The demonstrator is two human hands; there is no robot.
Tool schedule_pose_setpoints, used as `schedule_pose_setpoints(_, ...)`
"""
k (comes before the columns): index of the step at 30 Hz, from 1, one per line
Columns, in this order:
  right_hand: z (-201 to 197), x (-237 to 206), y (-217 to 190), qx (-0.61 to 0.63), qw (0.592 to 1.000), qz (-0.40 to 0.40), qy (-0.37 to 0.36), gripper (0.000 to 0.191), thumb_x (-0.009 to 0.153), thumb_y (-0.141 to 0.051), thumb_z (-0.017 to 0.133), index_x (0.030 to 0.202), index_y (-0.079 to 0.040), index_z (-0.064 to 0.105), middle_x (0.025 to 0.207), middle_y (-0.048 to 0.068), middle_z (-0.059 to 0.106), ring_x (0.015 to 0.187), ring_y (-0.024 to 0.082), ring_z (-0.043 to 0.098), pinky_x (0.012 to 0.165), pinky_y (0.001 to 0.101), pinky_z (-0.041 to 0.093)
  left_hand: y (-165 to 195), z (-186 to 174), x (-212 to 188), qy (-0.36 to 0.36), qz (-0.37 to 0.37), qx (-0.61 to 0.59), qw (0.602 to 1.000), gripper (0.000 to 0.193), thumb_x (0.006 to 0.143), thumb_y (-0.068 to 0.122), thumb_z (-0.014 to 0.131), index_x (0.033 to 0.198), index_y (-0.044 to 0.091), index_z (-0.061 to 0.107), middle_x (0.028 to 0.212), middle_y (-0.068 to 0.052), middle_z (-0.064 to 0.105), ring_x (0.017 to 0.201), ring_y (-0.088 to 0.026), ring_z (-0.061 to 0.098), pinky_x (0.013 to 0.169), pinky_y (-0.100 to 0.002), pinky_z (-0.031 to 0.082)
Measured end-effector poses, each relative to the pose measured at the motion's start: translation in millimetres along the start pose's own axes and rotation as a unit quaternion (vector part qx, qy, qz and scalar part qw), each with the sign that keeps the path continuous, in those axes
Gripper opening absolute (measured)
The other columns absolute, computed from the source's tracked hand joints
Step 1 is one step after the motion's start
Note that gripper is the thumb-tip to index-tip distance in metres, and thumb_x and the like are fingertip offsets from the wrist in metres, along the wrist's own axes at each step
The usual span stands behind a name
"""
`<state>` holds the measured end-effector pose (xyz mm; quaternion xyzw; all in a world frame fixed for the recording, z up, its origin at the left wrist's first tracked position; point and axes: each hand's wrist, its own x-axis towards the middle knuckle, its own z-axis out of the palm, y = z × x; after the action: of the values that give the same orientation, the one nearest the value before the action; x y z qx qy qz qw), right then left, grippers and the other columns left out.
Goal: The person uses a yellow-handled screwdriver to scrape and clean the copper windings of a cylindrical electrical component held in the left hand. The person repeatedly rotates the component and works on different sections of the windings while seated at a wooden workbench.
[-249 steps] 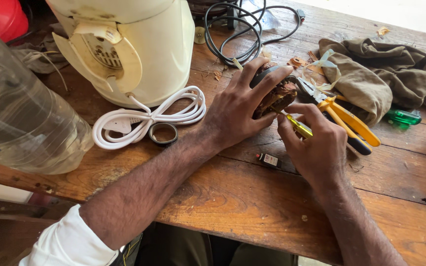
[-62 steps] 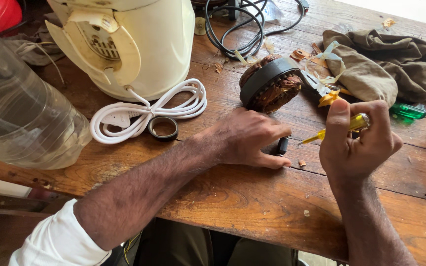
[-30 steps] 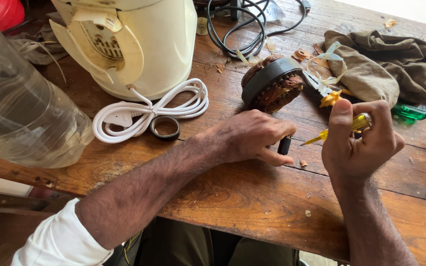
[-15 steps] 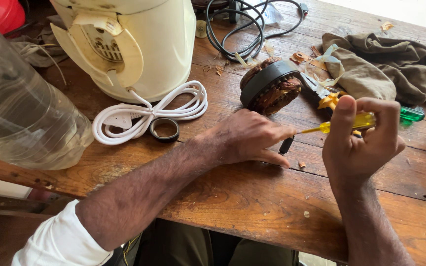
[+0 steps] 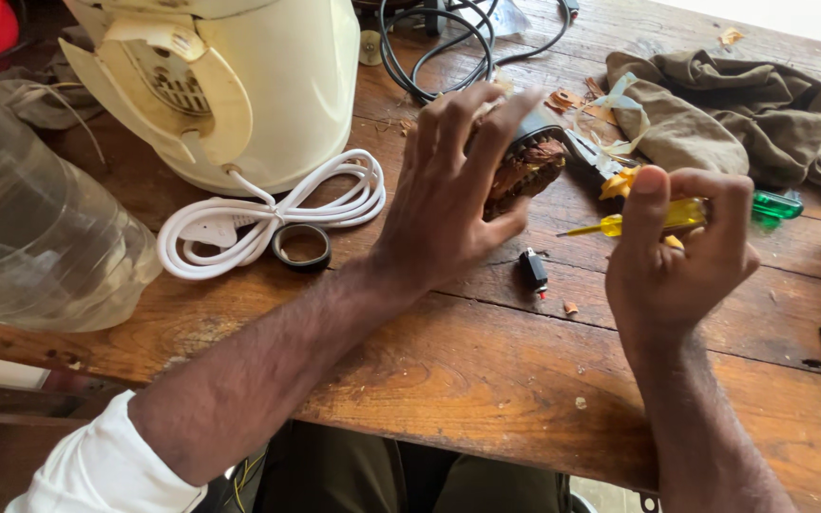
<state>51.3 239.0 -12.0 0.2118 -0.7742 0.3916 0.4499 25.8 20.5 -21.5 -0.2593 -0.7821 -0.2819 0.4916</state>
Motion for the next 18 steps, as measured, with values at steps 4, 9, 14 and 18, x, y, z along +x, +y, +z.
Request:
schedule_pose_setpoints(4,6.2,3.7,2.5,-0.002,1.0,-0.007,-0.008,0.032,0.124,-0.027,0.066,0.107,-0.002,0.057,0.083,0.004,0.067,0.071,0.007,0.068,0.06,0.0199,0.052,0.9,6.4,-0.9,-0.034,-0.08,-0.035,0.996,0.107,0.07,0.023,0.096,0.154,0.014,0.031,0.139,-0.022,0.045,0.123,-0.034,0.053,0.1,-0.058,0.057)
schedule_pose_setpoints(9,9.0,3.4,-1.9,0.004,1.0,-0.005,-0.005,0.031,0.122,-0.027,0.068,0.106,-0.002,0.059,0.081,0.002,0.065,0.067,0.005,0.062,0.059,0.0204,0.049,-0.2,21.5,-5.2,-0.054,-0.12,-0.072,0.989,0.089,0.085,0.015,0.091,0.154,0.017,0.034,0.132,-0.02,0.053,0.114,-0.032,0.065,0.092,-0.051,0.065)
schedule_pose_setpoints(14,5.2,-0.1,-5.8,0.013,1.0,0.001,0.001,0.031,0.121,-0.026,0.07,0.104,-0.002,0.059,0.082,0.002,0.065,0.071,0.005,0.061,0.062,0.021,0.049,-3.0,22.0,-7.0,-0.086,-0.155,-0.12,0.977,0.078,0.092,0.009,0.085,0.151,0.016,0.035,0.129,-0.022,0.053,0.107,-0.033,0.071,0.076,-0.039,0.073)
schedule_pose_setpoints(18,3.5,3.1,-6.3,0.015,1.0,-0.006,-0.006,0.03,0.122,-0.024,0.07,0.105,-0.002,0.058,0.087,0.004,0.067,0.075,0.005,0.063,0.064,0.0204,0.052,-4.8,18.4,-5.7,-0.078,-0.118,-0.109,0.984,0.08,0.089,0.009,0.086,0.15,0.016,0.034,0.125,-0.019,0.054,0.105,-0.033,0.072,0.08,-0.042,0.073)
